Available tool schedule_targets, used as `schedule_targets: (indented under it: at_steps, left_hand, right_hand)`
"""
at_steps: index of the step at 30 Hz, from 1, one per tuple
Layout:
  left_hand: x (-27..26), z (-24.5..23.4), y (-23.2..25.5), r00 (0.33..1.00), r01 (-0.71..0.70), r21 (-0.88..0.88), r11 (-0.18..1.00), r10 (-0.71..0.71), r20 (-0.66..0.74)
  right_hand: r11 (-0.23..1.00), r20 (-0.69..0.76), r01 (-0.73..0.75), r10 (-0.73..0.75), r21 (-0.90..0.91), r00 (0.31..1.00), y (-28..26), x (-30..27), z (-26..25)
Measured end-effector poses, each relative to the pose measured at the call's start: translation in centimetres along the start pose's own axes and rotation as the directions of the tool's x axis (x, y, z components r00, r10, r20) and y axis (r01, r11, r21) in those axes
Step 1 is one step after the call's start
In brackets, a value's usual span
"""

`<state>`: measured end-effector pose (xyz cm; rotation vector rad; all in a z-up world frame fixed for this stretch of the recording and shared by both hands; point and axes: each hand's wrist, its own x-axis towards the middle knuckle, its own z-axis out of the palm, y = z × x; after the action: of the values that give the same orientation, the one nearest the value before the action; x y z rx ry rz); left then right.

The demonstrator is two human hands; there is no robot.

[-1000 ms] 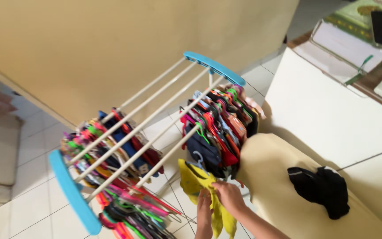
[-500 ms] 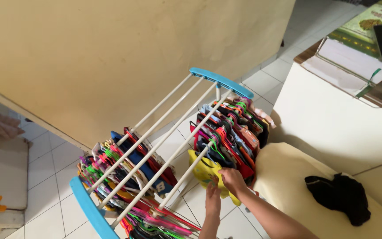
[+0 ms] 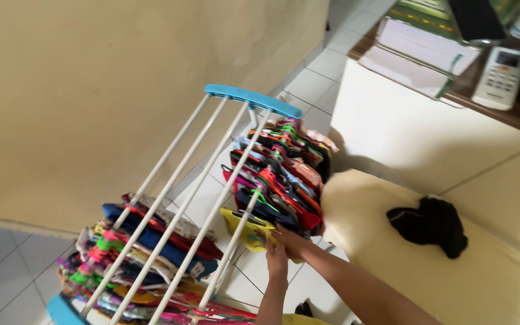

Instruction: The person irons a black garment and a pair of grey sweatpants on an ironing board. They spray the garments with a spray bottle, smooth the fabric by hand, and use an iron to press the items. The person retrieves the garments from a nearby clothes rack and places the ironed items aside.

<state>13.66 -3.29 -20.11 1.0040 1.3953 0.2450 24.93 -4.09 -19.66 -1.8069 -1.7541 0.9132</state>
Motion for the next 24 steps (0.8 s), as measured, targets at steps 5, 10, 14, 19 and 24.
schedule_targets:
  at_steps: [5, 10, 14, 19, 24]
  left_hand:
    - [-2.5, 2.3, 1.4, 0.970, -0.144, 0.083, 0.986, 0.157, -0.185]
    - [-7.2, 7.4, 5.0, 0.699, -0.562, 0.318, 0.764, 0.644, -0.312]
    - [-11.1, 12.2, 7.4, 0.658, -0.623, 0.436, 0.650, 0.736, -0.157]
    - [-14.2, 17.9, 6.3, 0.739, -0.643, 0.482, 0.595, 0.647, 0.189]
    - [-16.9, 21.0, 2.1, 0.740, -0.662, 0.453, 0.598, 0.617, 0.267]
  right_hand:
    - [0.973, -0.016, -0.130, 0.135, 0.193, 0.991, -0.3, -7.0, -3.0]
    - [0.972, -0.694, -0.220, 0.099, -0.088, 0.713, 3.7, -21.2, -7.7]
    - [0.645, -0.852, -0.679, 0.520, 0.350, 0.054, 8.3, -31.8, -11.6]
    - [0.392, -0.495, -0.910, 0.822, 0.135, 0.281, 13.9, -33.5, -14.4]
    - [0.640, -0.587, -0.765, 0.648, 0.072, 0.486, 16.2, -35.3, -14.8]
